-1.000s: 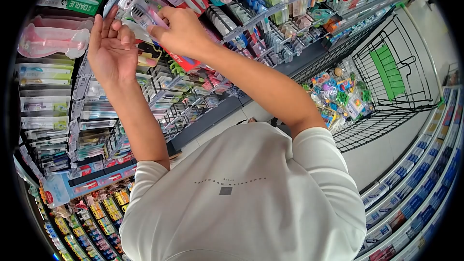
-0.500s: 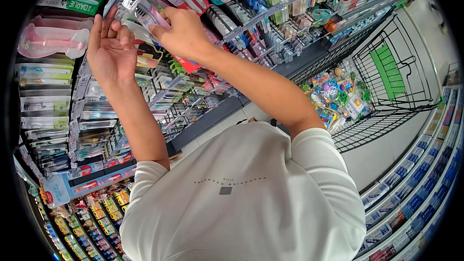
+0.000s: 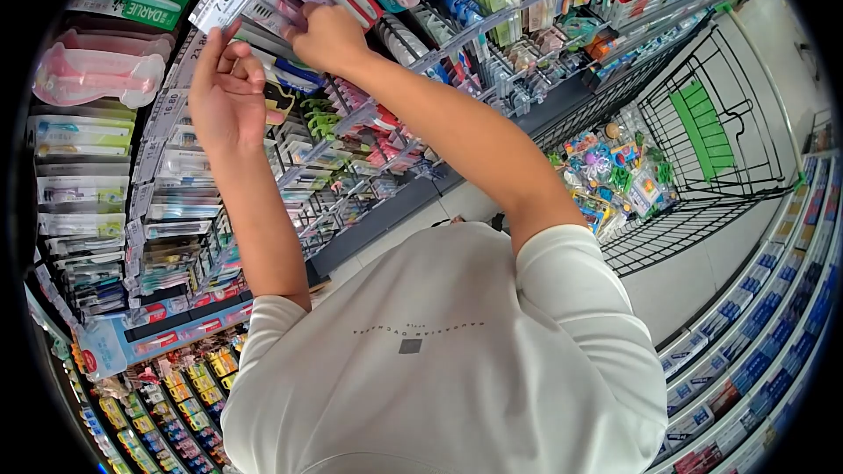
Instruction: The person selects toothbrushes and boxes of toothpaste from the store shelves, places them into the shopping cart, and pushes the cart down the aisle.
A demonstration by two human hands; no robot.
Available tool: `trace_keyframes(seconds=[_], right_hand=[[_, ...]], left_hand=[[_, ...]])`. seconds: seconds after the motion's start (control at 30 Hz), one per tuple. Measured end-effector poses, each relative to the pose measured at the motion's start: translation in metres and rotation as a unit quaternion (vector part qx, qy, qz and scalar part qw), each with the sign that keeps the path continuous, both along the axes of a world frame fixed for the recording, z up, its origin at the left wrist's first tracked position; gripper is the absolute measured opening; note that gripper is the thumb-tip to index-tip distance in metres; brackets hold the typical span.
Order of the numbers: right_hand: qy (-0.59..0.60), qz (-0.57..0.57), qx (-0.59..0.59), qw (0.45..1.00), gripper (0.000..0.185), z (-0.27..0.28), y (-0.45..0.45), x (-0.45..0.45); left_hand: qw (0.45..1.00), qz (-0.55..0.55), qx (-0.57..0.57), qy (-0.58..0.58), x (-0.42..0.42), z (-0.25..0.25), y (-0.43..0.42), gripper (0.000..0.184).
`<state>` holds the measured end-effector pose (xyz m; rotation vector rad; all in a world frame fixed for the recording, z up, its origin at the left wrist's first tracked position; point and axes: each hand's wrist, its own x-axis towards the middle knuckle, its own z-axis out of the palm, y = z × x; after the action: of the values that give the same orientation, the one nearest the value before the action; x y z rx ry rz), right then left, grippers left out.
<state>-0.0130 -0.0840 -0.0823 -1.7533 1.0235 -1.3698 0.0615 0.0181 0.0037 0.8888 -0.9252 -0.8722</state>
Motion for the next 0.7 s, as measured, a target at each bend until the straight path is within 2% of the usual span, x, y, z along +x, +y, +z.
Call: trace_keyframes(seconds=[0.13,0.2,0.23,0.33,0.5,0.7], right_hand=[[0.048,-0.013,0.009,0.999,0.042,-0.004,-0.002,0.001],[0.072,-0.049,-0.067,0.994,0.040,-0.012,-0.002,-0.001],[0.109,-0.025,-0.050,0.992,0.041,-0.015,-0.002,-0.007],[0.091,-0.060,-0.116,0.987,0.039,-0.028,0.006,-0.016],[0.120,-0.028,-0.022,0.992,0.037,-0.041,0.015,-0.032],[0.095,-0.026,-0.070,0.993,0.036,-0.043,0.012,-0.025]], left_hand=[[0.997,0.045,0.016,-0.056,-0.006,-0.011,-0.004,0.032],[0.997,0.051,0.012,-0.062,-0.004,-0.018,-0.007,0.031],[0.995,0.060,0.019,-0.074,-0.002,-0.022,-0.008,0.030],[0.993,0.069,0.034,-0.085,0.004,-0.040,-0.006,0.027],[0.983,0.002,0.144,-0.116,0.007,-0.090,0.005,0.027],[0.974,-0.032,0.200,-0.102,0.006,-0.124,0.017,0.027]])
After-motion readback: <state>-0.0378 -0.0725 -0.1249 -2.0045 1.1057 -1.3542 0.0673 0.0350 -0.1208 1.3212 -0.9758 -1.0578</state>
